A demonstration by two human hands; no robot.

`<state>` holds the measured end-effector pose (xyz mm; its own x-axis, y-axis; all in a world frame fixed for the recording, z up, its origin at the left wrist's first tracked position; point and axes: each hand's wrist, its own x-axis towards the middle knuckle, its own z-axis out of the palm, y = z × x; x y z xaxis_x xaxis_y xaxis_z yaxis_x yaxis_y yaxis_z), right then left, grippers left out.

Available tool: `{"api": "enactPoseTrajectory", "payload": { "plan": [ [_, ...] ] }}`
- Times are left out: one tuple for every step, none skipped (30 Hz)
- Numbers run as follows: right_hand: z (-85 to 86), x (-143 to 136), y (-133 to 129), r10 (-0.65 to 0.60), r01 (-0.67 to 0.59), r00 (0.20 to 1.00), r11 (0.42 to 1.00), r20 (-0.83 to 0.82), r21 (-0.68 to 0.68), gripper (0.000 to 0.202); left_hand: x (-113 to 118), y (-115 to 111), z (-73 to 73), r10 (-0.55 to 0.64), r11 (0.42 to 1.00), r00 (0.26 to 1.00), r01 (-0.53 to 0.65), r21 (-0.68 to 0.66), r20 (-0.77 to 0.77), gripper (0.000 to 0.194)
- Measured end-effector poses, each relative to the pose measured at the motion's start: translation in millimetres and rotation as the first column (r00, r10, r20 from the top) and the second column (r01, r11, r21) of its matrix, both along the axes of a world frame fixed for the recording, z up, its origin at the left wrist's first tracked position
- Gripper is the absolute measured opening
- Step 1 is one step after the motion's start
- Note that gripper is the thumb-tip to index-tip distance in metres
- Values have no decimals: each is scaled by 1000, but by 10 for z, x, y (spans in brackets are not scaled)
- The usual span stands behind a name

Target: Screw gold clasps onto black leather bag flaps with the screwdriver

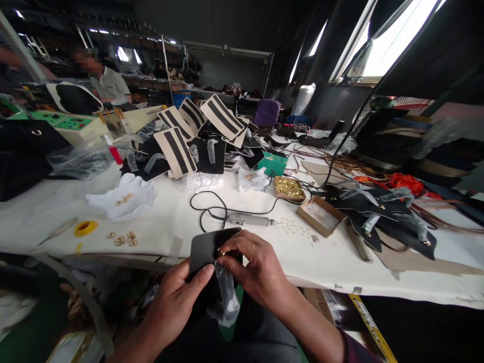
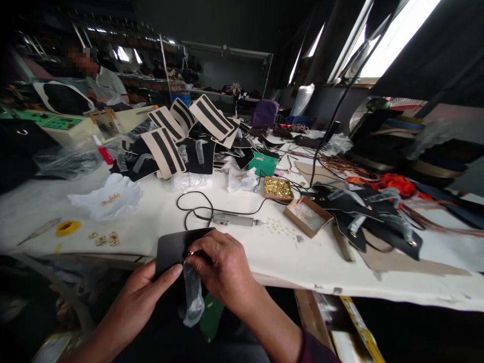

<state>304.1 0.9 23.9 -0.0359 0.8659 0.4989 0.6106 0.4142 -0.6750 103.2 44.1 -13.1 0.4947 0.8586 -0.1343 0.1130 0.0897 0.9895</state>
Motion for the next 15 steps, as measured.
{"api": "enactPoseTrajectory", "payload": {
  "plan": [
    [-6, 12, 5, 6, -6, 1000, 1000, -6, -12, 3, 9, 4, 7, -8, 1000, 1000, 9, -20, 21, 45],
    [-10, 25, 10, 16, -16, 1000, 1000, 4, -18, 4, 16, 8, 15, -17, 999, 999, 18, -37, 40, 46],
    [-12, 39, 16, 30, -30, 999, 999, 24, -19, 5, 22, 14, 24, -23, 998, 998, 26, -49, 54, 47],
    [-14, 53, 22, 43, -43, 998, 999, 49, -16, 7, 26, 21, 32, -24, 998, 998, 28, -52, 62, 47],
    [-18, 66, 27, 56, -55, 996, 998, 74, -17, 9, 29, 28, 38, -22, 999, 998, 25, -46, 60, 48],
    [-23, 77, 32, 68, -67, 993, 998, 93, -17, 10, 30, 35, 42, -18, 999, 999, 20, -35, 51, 47],
    [-32, 85, 36, 76, -75, 992, 997, 101, -15, 11, 30, 40, 44, -14, 1000, 999, 15, -23, 40, 47],
    [-43, 90, 39, 81, -81, 992, 997, 100, -13, 12, 30, 44, 43, -10, 1000, 999, 10, -14, 33, 46],
    [-55, 90, 41, 81, -80, 993, 997, 91, -10, 12, 32, 44, 40, -7, 1000, 999, 7, -8, 32, 45],
    [-69, 85, 41, 75, -75, 994, 997, 74, -9, 12, 34, 40, 36, -7, 1000, 999, 7, -7, 34, 44],
    [-81, 74, 38, 66, -66, 997, 998, 49, -8, 11, 39, 32, 31, -6, 1000, 999, 7, -9, 38, 44],
    [-91, 60, 34, 51, -51, 998, 999, 20, -12, 11, 45, 22, 27, -4, 1000, 999, 5, -11, 42, 44],
    [-97, 41, 28, 30, -31, 999, 999, -11, -22, 10, 53, 10, 21, -2, 1000, 999, 2, -12, 43, 43],
    [-98, 20, 21, 7, -8, 999, 999, -44, -37, 10, 60, -3, 16, 2, 1000, 999, -2, -8, 41, 43],
    [-94, -2, 13, -18, 13, 997, 998, -79, -60, 10, 68, -15, 10, 6, 1000, 999, -6, -3, 36, 42]
  ]
}}
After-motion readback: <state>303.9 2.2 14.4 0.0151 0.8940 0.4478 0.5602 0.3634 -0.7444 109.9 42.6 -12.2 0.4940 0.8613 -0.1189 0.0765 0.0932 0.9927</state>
